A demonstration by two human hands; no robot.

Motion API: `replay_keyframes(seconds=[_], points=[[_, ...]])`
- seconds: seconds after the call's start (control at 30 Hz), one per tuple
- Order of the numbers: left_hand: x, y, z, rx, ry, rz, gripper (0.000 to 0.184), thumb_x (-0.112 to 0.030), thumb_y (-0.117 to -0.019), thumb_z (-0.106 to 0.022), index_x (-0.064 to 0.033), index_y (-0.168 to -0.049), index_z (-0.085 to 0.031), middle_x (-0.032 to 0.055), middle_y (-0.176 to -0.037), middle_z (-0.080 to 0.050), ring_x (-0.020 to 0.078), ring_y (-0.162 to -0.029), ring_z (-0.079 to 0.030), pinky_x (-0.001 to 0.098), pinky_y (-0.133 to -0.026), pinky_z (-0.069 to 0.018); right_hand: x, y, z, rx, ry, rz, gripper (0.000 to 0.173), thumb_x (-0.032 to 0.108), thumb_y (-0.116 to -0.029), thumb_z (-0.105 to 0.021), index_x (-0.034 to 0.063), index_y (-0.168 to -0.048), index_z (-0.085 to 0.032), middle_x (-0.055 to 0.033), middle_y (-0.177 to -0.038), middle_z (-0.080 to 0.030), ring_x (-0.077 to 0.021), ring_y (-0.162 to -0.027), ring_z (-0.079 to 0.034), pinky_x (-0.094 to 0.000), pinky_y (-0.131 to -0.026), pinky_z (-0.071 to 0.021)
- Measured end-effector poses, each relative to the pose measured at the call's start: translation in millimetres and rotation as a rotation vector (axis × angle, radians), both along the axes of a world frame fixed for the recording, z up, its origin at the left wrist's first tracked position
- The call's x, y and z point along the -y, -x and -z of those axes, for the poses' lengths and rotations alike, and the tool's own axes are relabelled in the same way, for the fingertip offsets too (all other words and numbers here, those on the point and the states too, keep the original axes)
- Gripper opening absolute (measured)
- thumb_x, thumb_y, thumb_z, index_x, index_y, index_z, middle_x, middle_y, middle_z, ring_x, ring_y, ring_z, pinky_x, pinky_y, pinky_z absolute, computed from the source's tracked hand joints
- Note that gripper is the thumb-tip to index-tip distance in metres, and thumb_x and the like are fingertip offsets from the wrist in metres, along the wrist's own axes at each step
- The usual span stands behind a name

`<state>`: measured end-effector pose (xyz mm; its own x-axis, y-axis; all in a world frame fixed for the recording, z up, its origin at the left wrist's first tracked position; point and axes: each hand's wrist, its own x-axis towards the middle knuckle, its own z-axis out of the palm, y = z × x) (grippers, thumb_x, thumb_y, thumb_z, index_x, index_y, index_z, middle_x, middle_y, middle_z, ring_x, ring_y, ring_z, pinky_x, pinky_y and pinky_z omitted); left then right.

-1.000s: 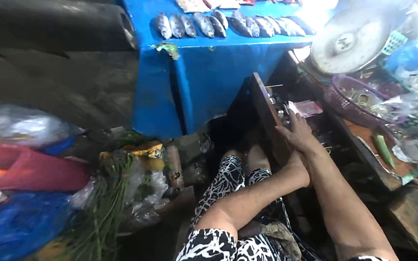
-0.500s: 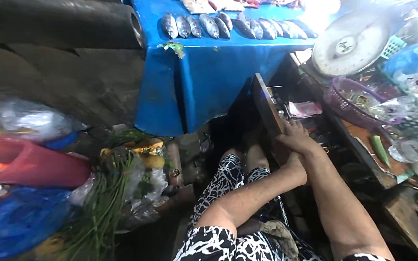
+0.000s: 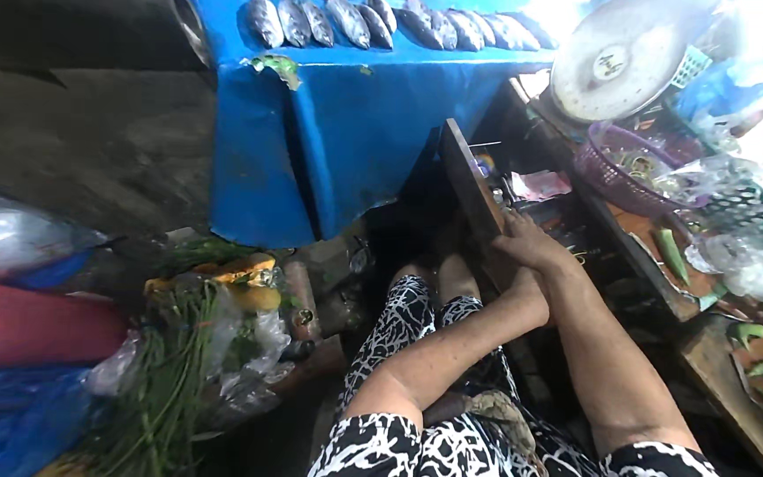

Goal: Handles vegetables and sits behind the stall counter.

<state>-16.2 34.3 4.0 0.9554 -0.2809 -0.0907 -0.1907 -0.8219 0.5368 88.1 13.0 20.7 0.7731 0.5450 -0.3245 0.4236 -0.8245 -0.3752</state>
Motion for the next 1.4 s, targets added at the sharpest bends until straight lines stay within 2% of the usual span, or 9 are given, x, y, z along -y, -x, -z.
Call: replay_keyframes(seconds=[0.13,0.27,0.43,0.6,0.7,0.93,1.2,1.33,1.4], points=[[1.8,-3.9,3.0,0.022,-0.007,-0.009,0.050,-0.017,-0.0871,-0.075,-0.0046,-0.134,-0.062,0.0168,-0.137,-0.061,0.0322,-0.130,-0.055,0.0533,-0.108,-0.0426,1.1,-2.1,2.7,-0.004,-0.027,-0.006,0.072,0.039,-0.0944,-0.066,0.0095,-0.156,-0.042,-0.0170,-0.166,-0.030,-0.0432,-0.153,-0.022,-0.0716,-0.117,-0.0203],[1.6,-5.5,3.7,0.018,-0.024,-0.004,0.045,-0.017,-0.0858,-0.076,-0.0029,-0.127,-0.065,0.0177,-0.132,-0.064,0.0331,-0.126,-0.057,0.0536,-0.106,-0.0438,0.4,-2.3,2.0,-0.018,-0.022,-0.010,0.073,0.041,-0.0947,-0.065,0.0096,-0.157,-0.041,-0.0156,-0.167,-0.028,-0.0427,-0.154,-0.019,-0.0717,-0.118,-0.0183],[-1.6,-1.0,-2.7,-0.004,-0.029,-0.001,0.047,-0.017,-0.0824,-0.079,-0.0023,-0.125,-0.065,0.0180,-0.132,-0.063,0.0339,-0.127,-0.056,0.0544,-0.106,-0.0432,0.8,-2.7,2.8,-0.018,-0.036,-0.003,0.071,0.039,-0.0938,-0.066,0.0122,-0.156,-0.043,-0.0148,-0.167,-0.029,-0.0422,-0.154,-0.021,-0.0716,-0.117,-0.0212],[-0.7,-1.8,3.3,0.013,0.056,-0.034,0.056,-0.016,-0.0794,-0.082,-0.0041,-0.131,-0.064,0.0170,-0.134,-0.063,0.0328,-0.128,-0.057,0.0533,-0.109,-0.0430,2.6,-8.1,7.0,-0.052,-0.060,-0.001,0.077,0.044,-0.0919,-0.067,0.0091,-0.156,-0.042,-0.0172,-0.167,-0.027,-0.0416,-0.155,-0.018,-0.0695,-0.120,-0.0159],[-1.2,-1.5,-2.5,-0.025,-0.027,0.019,0.047,-0.015,-0.0810,-0.081,-0.0018,-0.124,-0.067,0.0192,-0.130,-0.064,0.0361,-0.125,-0.057,0.0568,-0.106,-0.0436,3.3,-10.8,6.8,-0.063,-0.044,0.000,0.076,0.045,-0.0912,-0.066,0.0099,-0.155,-0.043,-0.0163,-0.167,-0.027,-0.0410,-0.155,-0.017,-0.0684,-0.121,-0.0141],[0.8,-2.5,-5.3,-0.045,-0.074,0.027,0.044,-0.014,-0.0812,-0.080,-0.0020,-0.121,-0.067,0.0186,-0.127,-0.065,0.0357,-0.122,-0.059,0.0566,-0.101,-0.0464,3.8,-9.1,6.2,-0.055,-0.045,0.008,0.074,0.043,-0.0917,-0.066,0.0120,-0.155,-0.044,-0.0152,-0.168,-0.026,-0.0408,-0.155,-0.016,-0.0681,-0.121,-0.0154],[-0.9,0.1,-14.5,-0.072,-0.079,0.033,0.043,-0.015,-0.0822,-0.079,-0.0022,-0.122,-0.067,0.0187,-0.129,-0.064,0.0356,-0.123,-0.058,0.0573,-0.102,-0.0451,4.1,-8.0,4.4,-0.062,-0.044,0.000,0.073,0.043,-0.0925,-0.064,0.0120,-0.156,-0.043,-0.0154,-0.168,-0.025,-0.0399,-0.155,-0.017,-0.0681,-0.121,-0.0141],[-1.3,0.3,-8.1,-0.048,-0.023,-0.002,0.051,-0.014,-0.0811,-0.081,-0.0017,-0.128,-0.064,0.0185,-0.135,-0.061,0.0342,-0.130,-0.054,0.0541,-0.110,-0.0410,2.9,-4.7,2.3,-0.072,-0.049,0.024,0.074,0.041,-0.0933,-0.065,0.0097,-0.156,-0.042,-0.0158,-0.169,-0.024,-0.0400,-0.156,-0.015,-0.0671,-0.121,-0.0153],[-1.1,0.4,-8.2,-0.042,-0.022,-0.004,0.050,-0.016,-0.0805,-0.081,-0.0025,-0.126,-0.065,0.0181,-0.134,-0.062,0.0339,-0.129,-0.055,0.0540,-0.109,-0.0415,3.2,-3.1,0.9,-0.078,-0.050,0.031,0.075,0.041,-0.0935,-0.066,0.0096,-0.157,-0.041,-0.0151,-0.169,-0.023,-0.0391,-0.156,-0.015,-0.0677,-0.121,-0.0132]])
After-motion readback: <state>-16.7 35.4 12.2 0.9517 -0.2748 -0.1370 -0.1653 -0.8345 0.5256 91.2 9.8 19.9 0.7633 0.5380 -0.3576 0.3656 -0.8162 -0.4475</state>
